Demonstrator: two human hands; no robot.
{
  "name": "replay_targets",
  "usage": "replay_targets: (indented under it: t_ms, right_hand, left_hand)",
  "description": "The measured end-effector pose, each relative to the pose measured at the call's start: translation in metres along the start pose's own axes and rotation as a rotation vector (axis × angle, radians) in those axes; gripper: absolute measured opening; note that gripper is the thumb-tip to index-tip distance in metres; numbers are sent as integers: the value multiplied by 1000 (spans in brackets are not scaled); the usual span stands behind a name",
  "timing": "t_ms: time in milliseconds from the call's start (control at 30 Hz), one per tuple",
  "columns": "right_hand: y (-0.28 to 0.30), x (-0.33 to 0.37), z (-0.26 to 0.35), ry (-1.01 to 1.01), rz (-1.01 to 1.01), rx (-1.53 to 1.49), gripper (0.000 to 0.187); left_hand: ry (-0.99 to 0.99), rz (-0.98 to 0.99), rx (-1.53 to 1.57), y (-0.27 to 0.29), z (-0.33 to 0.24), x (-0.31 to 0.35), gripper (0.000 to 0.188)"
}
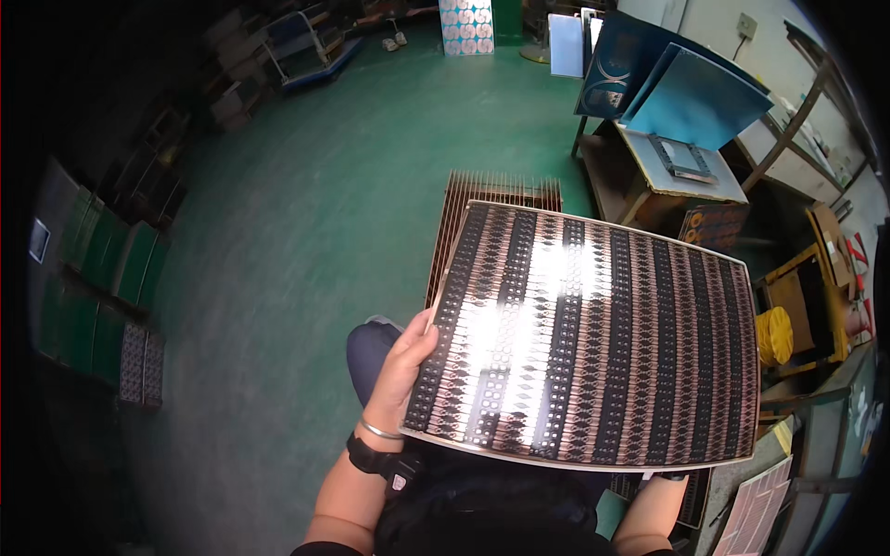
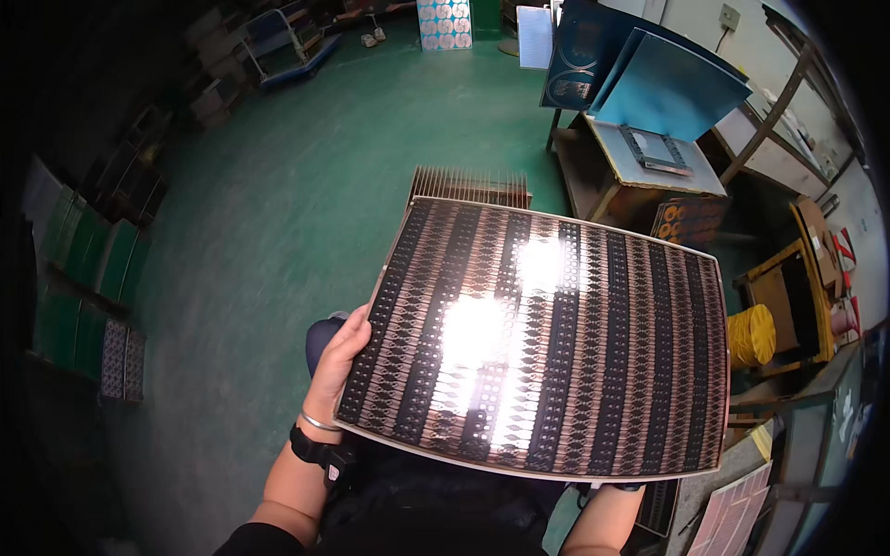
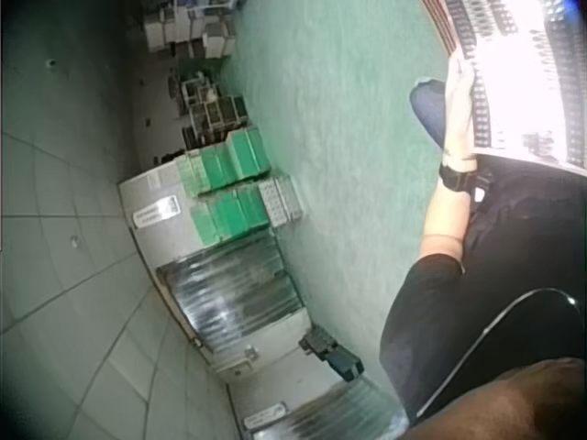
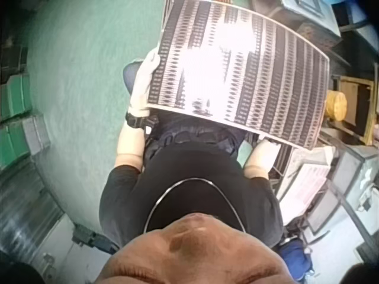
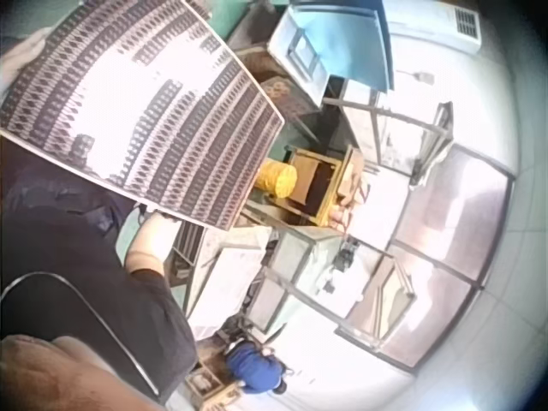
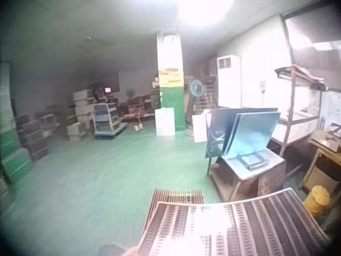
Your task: Sorting and inspecting patterned metal plates into a vertical rack.
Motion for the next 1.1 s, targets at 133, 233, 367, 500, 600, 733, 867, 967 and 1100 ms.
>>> replay_targets:
  t_ms: [133,233,367,500,600,733,867,967,1100]
  right_hand:
    - [6,-2,11,-15,-81,-85,44]
    - [8,-31,17,-22,-134,-150,46]
    - [29,-41,35,53,65,-274,49]
    - [25,-44,28,-56,363,-286,41]
    - [33,-40,29,-30,375,-196,41]
    - [1,-23,32,-8,556,-86,44]
    - [-12,-17,21,-98,574,-99,58]
    - [-31,-9,21,-116,633,-77,60]
    - [-44,-6,16,-134,657,-64,61]
  left_hand:
    - [-29,8,72,-10,0,-4,36]
    - [-96,-8,51,-14,-7,-6,35]
    - [-200,-7,38,-8,-16,-3,40]
    - [-235,19,23,-6,-23,2,39]
    - [-244,49,18,11,-33,13,41]
    - [-250,81,-82,24,-46,22,46]
    - [-289,34,-103,51,-49,29,47]
    - [-322,44,-78,66,-53,39,44]
    - [-340,20,-69,76,-51,37,43]
Point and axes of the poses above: each hand's wrist, its own x-axis away from the middle knuckle, its own y-axis out of the back of the hand, z = x × y, the point moved 7 cm from there along -x, towards the middle knuckle, and after that the axes turned 13 degrees about z, right-handed, at the moved point
